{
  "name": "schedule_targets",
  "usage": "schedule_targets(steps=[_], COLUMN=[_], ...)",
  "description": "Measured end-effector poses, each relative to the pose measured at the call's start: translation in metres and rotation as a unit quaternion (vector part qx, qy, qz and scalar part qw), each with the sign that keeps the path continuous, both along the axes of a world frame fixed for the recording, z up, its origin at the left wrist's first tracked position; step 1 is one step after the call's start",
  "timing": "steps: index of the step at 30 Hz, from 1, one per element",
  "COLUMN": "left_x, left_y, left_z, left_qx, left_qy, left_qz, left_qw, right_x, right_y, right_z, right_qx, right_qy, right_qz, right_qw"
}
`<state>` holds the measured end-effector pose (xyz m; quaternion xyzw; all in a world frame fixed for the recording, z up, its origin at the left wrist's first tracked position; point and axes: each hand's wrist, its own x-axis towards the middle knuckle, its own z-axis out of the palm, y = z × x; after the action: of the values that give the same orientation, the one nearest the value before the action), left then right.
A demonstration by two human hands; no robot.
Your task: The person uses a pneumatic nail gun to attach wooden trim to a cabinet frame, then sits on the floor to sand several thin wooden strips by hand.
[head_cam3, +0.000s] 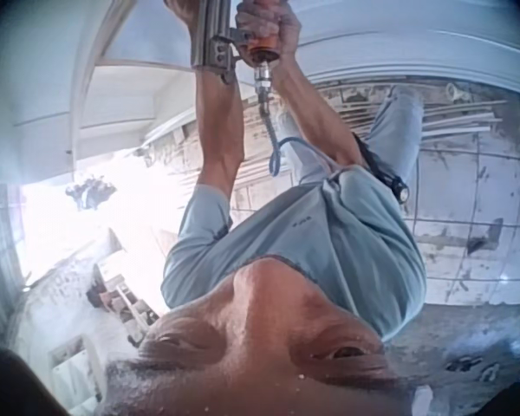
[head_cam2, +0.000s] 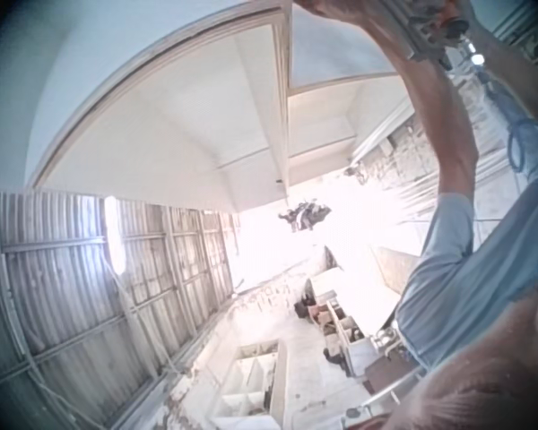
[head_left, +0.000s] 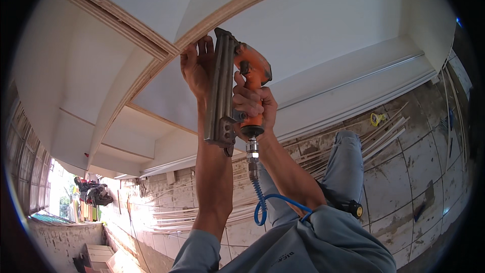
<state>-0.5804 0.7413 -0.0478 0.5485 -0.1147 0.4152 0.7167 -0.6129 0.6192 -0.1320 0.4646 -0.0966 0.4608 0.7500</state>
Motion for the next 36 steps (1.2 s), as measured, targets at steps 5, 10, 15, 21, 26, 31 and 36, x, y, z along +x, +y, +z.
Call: schedule_targets(steps=[5,10,15,21,26,31,36], left_x=[-0.002,-0.003,-0.001,-0.001,-0.003,-0.001,-0.001], left_y=[-0.001,-0.004,-0.003,-0.003,0.006,-0.003,0.0], left_z=[0.001,0.004,0.003,0.003,0.001,0.003,0.002], left_qx=[-0.027,-0.11,-0.014,-0.014,-0.016,-0.001,0.004], left_qy=[-0.006,-0.054,0.003,0.009,0.022,0.021,0.01], left_qz=[-0.038,-0.117,0.004,0.005,0.012,0.021,0.024], left_qw=[0.999,0.985,1.0,1.0,1.0,1.0,1.0], right_x=[-0.001,-0.002,0.001,0.004,0.002,0.005,0.007], right_y=[0.006,0.002,0.003,0.004,0.004,0.0,0.002], right_z=[-0.004,0.002,0.002,0.001,0.002,0.001,0.0], right_qx=[0.012,0.018,0.014,0.003,-0.002,0.003,0.004], right_qy=[-0.004,0.002,-0.011,-0.018,-0.013,-0.01,-0.01], right_qz=[-0.003,0.005,-0.012,-0.025,-0.016,-0.021,-0.014], right_qw=[1.0,1.0,1.0,1.0,1.0,1.0,1.0])
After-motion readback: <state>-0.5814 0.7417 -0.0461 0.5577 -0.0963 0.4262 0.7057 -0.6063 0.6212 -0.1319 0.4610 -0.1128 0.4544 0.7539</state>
